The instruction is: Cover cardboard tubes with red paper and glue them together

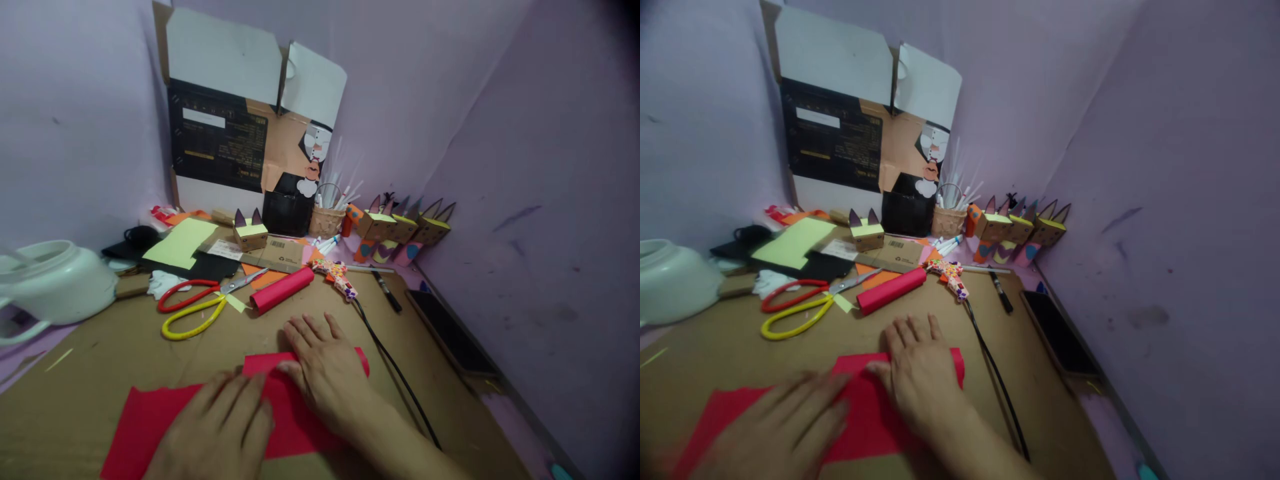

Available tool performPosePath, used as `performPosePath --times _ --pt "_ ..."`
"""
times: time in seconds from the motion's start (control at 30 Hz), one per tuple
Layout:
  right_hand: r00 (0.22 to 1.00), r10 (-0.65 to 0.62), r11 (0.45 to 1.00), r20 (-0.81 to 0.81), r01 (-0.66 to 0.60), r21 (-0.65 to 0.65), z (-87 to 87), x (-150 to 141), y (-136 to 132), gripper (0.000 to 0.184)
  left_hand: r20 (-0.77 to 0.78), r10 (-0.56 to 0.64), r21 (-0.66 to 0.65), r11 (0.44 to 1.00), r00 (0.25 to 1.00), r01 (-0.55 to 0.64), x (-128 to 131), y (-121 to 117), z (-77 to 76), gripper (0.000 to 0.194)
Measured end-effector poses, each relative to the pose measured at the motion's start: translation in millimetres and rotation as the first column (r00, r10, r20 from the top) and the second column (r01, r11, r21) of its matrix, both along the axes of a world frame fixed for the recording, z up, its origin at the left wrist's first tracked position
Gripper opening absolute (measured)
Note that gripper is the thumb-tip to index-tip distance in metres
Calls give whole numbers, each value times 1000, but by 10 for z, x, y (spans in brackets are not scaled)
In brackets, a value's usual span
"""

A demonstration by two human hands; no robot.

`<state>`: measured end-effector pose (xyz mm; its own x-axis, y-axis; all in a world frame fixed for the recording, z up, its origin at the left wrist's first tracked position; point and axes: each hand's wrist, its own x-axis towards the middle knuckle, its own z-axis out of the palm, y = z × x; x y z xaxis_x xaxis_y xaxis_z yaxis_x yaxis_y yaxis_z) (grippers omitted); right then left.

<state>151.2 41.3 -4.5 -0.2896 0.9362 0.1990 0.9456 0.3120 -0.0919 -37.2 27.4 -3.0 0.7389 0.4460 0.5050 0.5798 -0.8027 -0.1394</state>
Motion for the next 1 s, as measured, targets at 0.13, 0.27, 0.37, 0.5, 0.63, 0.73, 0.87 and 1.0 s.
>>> performPosePath --times 0.13,0.27,0.37,0.5,0.63,0.73,0.87,1.0 --pt "1000 9 1000 6 -9 17 2 23 -9 41 -42 186 -121 974 982 -189 332 214 338 32" --pt "1000 31 999 -1 -31 10 10 98 -32 43 -193 217 -311 912 957 -269 489 308 295 31" --pt "998 64 998 19 -64 18 9 196 -91 52 -223 213 -361 889 951 -283 431 293 174 30" --pt "998 40 999 52 -40 -1 -8 315 -164 60 -254 192 -427 857 948 -288 363 311 147 27" --pt "996 -20 996 83 27 -84 26 367 -188 50 -282 134 -534 801 950 -272 337 347 250 23" --pt "996 -2 990 88 14 -142 153 381 -177 42 -236 109 -602 764 966 -233 307 345 358 18" --pt "991 -17 995 134 30 -98 379 402 -132 15 -241 133 -441 868 962 -230 315 389 532 21" --pt "978 -147 976 145 119 183 398 387 -76 22 -111 216 58 976 970 -211 356 473 571 31"
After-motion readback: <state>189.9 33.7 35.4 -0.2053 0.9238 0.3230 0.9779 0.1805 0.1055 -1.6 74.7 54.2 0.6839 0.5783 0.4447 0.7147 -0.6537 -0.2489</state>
